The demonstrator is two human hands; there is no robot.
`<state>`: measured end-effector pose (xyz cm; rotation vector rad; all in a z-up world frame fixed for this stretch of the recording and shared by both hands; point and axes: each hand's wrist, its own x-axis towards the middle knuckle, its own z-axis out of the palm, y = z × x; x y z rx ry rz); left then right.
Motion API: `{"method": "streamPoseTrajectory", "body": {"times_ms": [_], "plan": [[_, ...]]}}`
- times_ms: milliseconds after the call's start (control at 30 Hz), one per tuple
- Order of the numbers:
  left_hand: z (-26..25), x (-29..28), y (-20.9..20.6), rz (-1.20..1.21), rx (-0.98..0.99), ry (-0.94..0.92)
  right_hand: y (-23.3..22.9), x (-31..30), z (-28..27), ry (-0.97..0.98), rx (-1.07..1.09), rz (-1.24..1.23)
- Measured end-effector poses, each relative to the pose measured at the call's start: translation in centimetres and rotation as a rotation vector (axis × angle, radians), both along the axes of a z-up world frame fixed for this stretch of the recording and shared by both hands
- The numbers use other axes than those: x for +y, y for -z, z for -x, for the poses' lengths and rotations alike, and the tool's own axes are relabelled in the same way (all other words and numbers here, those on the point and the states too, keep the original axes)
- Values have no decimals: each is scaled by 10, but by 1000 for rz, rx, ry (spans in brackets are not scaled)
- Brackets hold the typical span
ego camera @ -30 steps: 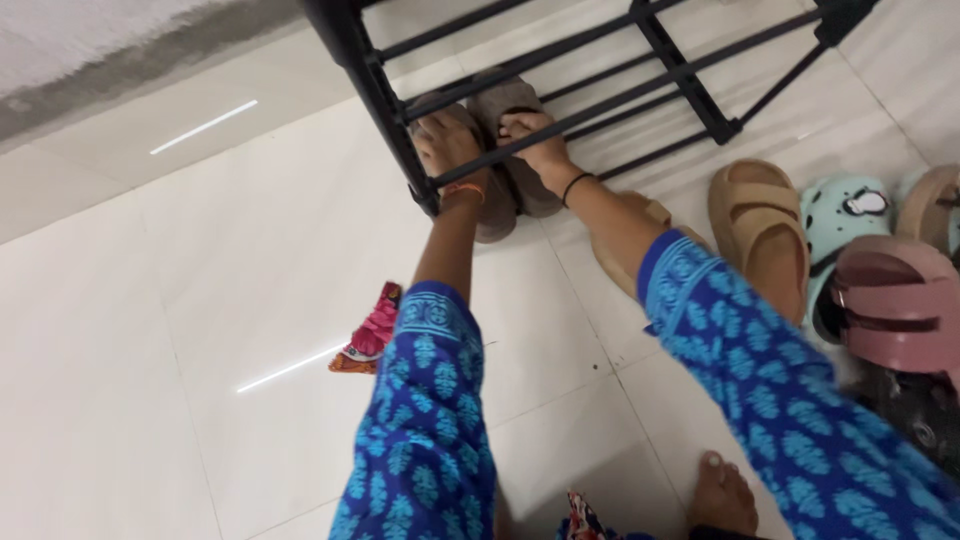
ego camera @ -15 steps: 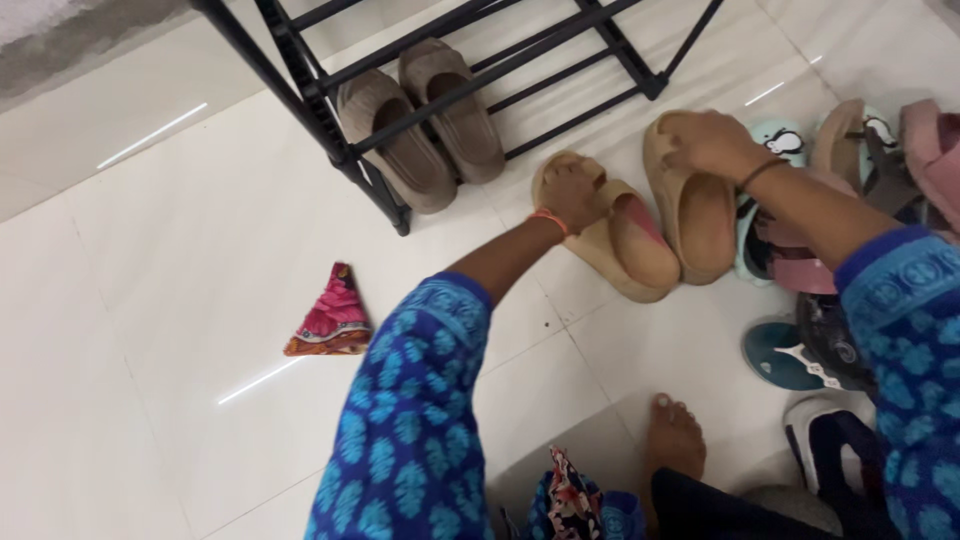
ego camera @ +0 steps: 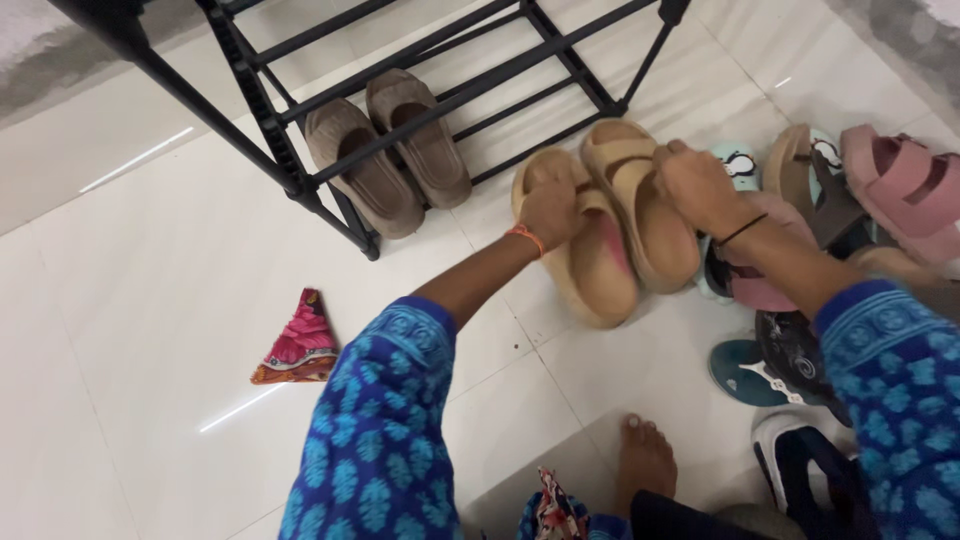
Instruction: The person wipes the metal bars of a shoe rack with a cloth, then sits on the floor and arranges various shoes from the floor onto the rack shelves.
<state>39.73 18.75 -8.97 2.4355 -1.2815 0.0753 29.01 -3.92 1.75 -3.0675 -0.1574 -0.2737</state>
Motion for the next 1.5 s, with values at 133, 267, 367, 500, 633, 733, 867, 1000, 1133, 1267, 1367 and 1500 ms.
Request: {"method": "streamPoseTrajectory", "body": {"times_ms": [133, 267, 367, 500, 633, 733, 867, 1000, 1133, 1267, 1367, 1500], "plan": [[-60, 9, -25, 367, -297, -148, -23, 12, -44, -47, -141, -48], [-118, 26, -54, -44, 170, -388, -8, 23, -127, -185, -288, -25], [-139, 37, -67, 113, 80, -445, 23, 32, -189, -104, -210, -12], [-160, 40, -67, 263, -27, -534, 55, 46, -242, 23, -350, 1], [-170, 43, -41, 234, 124, -501, 58, 59, -226, -83, -382, 16], [-165, 41, -22, 180, -112, -437, 46, 62, -178, -138, -177, -57], [-128, 21, -17, 81, -145, -299, 19, 34, -113, -174, -77, -60], [-77, -29, -40, 20, -8, -144, -20, -25, -54, -148, -155, -75], [3, -88, -44, 219, 158, 51, -46, -90, 15, -37, -198, -101], [81, -132, -40, 81, 373, 241, -49, -144, 85, 159, -152, -86], [128, -143, -34, -112, 534, 296, -35, -183, 134, 261, -100, 34], [161, -144, -25, 46, 619, 189, -8, -251, 199, 395, 0, 139]]}}
